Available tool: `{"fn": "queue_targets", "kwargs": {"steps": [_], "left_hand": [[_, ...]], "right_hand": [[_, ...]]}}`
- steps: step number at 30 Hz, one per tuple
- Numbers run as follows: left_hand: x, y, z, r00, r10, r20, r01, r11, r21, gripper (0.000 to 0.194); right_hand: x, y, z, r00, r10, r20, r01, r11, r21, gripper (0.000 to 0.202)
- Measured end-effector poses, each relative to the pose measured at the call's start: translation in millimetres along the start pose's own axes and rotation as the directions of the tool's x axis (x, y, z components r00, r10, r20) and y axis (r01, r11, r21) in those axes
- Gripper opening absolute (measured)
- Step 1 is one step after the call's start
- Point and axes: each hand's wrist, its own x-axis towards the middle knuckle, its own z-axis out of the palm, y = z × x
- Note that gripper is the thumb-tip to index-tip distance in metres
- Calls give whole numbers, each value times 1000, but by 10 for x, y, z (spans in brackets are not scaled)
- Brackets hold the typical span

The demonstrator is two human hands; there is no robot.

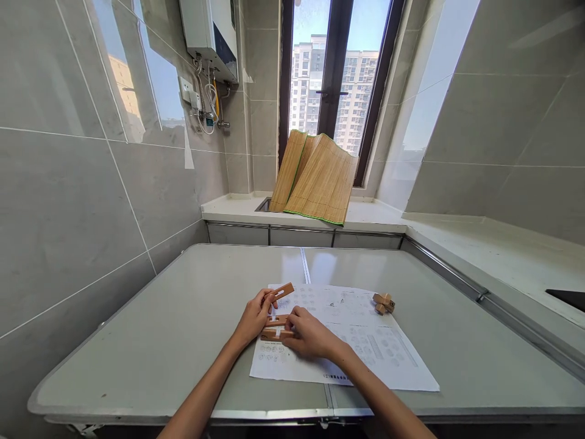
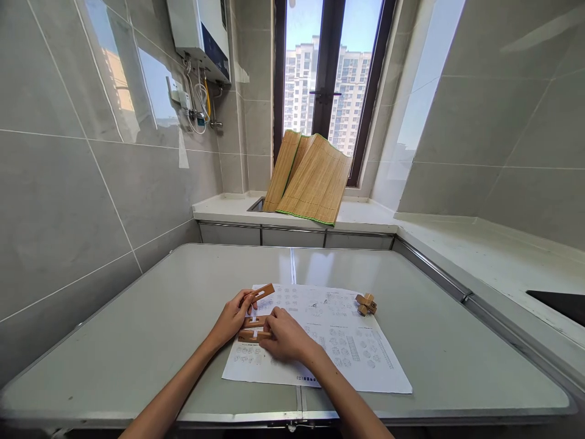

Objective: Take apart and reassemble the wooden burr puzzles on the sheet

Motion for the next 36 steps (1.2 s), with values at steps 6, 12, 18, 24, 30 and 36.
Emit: {"fn": "queue_targets", "kwargs": {"steps": [6, 12, 18, 24, 30, 36], "left_hand": [[-16, 3, 9, 999, -1, -37, 0, 1000, -28, 42], [4, 112, 183, 1000, -3, -28, 1, 997, -74, 48], [66, 215, 420, 999, 5, -33, -7, 998, -63, 50], [79, 241, 492, 993, 119, -7, -118, 985, 127, 43], [44, 185, 487, 991, 117, 60, -128, 966, 226, 41], [19, 126, 541, 988, 115, 105, -139, 956, 260, 29]], "right_hand": [[-104, 191, -150, 998, 38, -57, -29, 988, 151, 18], [-98, 389, -176, 975, 185, -125, -58, 750, 659, 42], [-99, 522, -117, 942, 292, -163, -56, 619, 783, 50], [-186, 635, -102, 925, 346, -156, -86, 591, 802, 56], [-236, 600, -96, 920, 366, -143, -74, 518, 852, 56], [-227, 505, -114, 917, 365, -159, -58, 518, 853, 56]]}}
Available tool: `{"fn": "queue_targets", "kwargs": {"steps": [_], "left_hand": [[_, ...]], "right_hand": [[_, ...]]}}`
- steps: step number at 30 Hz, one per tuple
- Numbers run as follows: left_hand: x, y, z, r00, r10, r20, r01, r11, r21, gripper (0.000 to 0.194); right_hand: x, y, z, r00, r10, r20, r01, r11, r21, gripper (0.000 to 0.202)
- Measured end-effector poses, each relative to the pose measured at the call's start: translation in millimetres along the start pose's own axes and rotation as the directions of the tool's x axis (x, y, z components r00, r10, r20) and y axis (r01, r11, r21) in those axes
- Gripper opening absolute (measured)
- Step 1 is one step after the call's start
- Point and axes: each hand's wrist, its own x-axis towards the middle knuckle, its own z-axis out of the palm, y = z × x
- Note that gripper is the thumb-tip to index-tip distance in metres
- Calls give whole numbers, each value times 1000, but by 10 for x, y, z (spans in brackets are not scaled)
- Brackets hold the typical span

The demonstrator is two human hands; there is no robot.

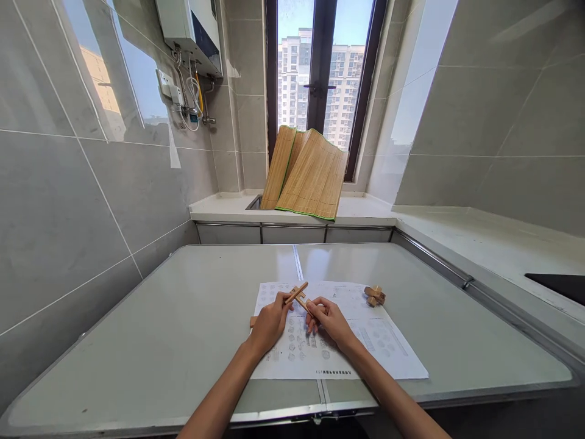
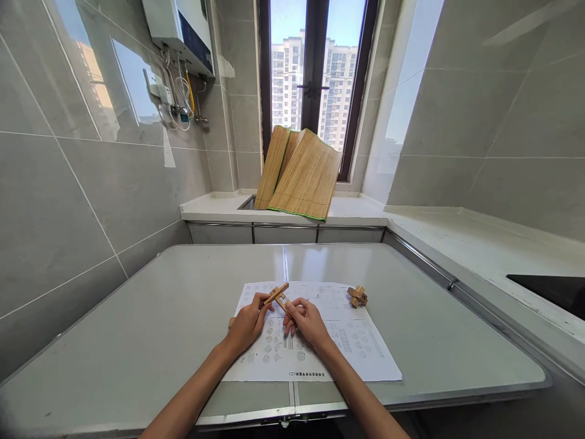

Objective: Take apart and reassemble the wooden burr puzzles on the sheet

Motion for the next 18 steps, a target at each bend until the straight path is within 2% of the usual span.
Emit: {"fn": "queue_targets", "kwargs": {"steps": [3, 8, 18], "left_hand": [[-2, 18, 43, 997, 67, 37, -67, 998, -5, 22], [0, 27, 52, 992, 113, 47, -114, 993, 25, 20], [-25, 59, 0, 991, 124, 51, -122, 991, -49, 18]], "right_hand": [[8, -10, 8, 1000, -14, -10, 14, 1000, 2, 56], [17, 10, -5, 999, -41, 4, 41, 999, 4, 53], [-2, 28, -4, 998, -56, 22, 56, 998, 0, 51]]}}
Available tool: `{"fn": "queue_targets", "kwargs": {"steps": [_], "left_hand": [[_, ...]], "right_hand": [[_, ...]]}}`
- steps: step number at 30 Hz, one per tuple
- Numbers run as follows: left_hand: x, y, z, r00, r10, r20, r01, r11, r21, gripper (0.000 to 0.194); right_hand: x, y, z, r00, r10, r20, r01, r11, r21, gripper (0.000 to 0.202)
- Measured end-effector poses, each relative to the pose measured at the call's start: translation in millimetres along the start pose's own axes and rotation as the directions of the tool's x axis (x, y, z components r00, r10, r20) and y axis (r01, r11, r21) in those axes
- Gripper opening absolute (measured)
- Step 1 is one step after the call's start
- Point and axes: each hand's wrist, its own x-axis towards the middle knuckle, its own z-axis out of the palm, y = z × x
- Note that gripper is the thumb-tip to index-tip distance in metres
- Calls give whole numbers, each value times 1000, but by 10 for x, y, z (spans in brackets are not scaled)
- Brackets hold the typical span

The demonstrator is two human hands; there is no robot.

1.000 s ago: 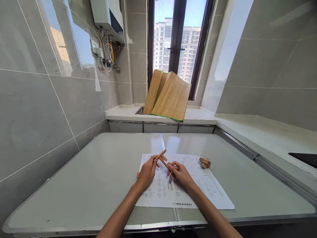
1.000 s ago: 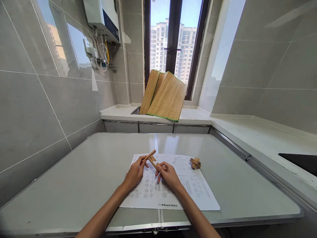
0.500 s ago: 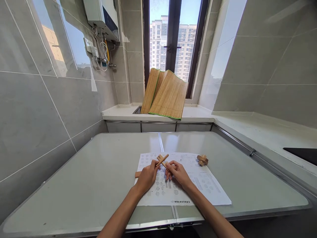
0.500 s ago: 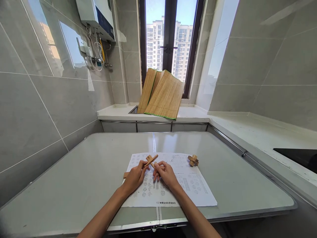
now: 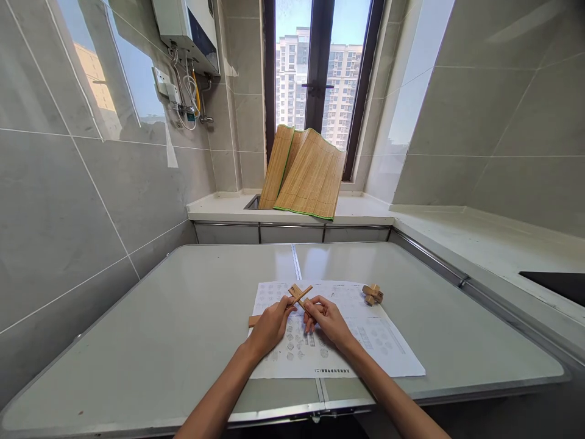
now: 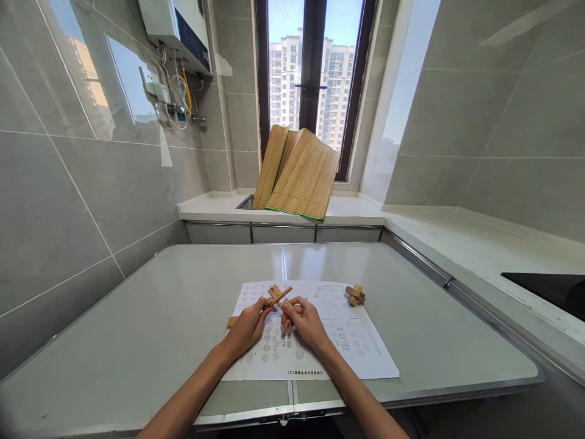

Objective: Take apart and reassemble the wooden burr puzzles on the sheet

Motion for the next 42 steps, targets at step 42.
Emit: {"fn": "queue_targets", "kwargs": {"steps": [42], "left_hand": [[-97, -195, -490, 994, 93, -51, -68, 930, 362, 31]], "right_hand": [[7, 90, -114, 988, -62, -141, 60, 998, -15, 51]]}}
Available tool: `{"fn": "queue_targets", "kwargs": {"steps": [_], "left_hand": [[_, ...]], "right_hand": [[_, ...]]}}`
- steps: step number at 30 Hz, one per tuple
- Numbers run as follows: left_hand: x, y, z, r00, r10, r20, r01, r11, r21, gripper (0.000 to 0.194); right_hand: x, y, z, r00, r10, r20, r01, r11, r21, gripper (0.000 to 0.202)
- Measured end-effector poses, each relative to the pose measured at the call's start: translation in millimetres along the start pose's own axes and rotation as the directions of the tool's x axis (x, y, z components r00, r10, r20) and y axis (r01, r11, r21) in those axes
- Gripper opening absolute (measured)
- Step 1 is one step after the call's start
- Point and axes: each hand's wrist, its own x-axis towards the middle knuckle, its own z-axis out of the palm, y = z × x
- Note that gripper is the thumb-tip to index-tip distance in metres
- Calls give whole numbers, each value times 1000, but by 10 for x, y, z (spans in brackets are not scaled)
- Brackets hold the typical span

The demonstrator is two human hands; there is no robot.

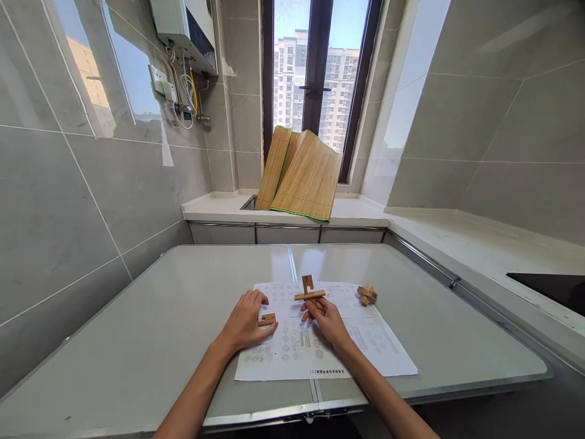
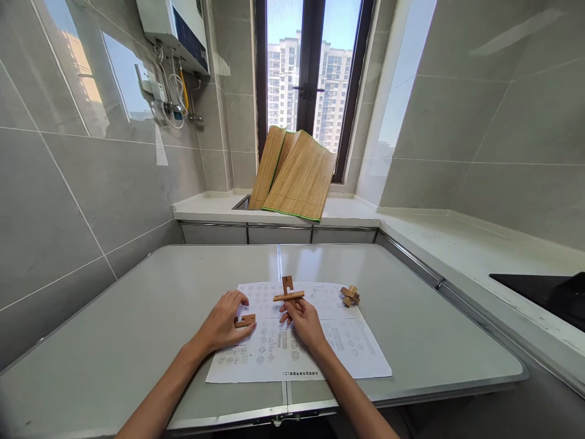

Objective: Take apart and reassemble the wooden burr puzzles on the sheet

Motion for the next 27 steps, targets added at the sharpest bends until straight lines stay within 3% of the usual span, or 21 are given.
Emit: {"fn": "queue_targets", "kwargs": {"steps": [8, 18, 22, 27], "left_hand": [[-103, -291, -69, 994, -26, 106, 27, 1000, -15, 36], [-77, -230, -49, 975, -146, 170, 182, 957, -226, 38], [-39, -162, -89, 960, -248, 132, 280, 883, -378, 42], [24, -69, -142, 917, -382, 114, 369, 703, -608, 44]], "right_hand": [[7, 88, 8, 1000, -12, 1, 12, 995, -100, 48], [-58, 47, 45, 995, -88, 38, 95, 966, -239, 40], [-64, 11, 56, 995, -91, 37, 97, 963, -253, 41], [-86, -57, 73, 995, -96, 39, 103, 949, -297, 37]]}}
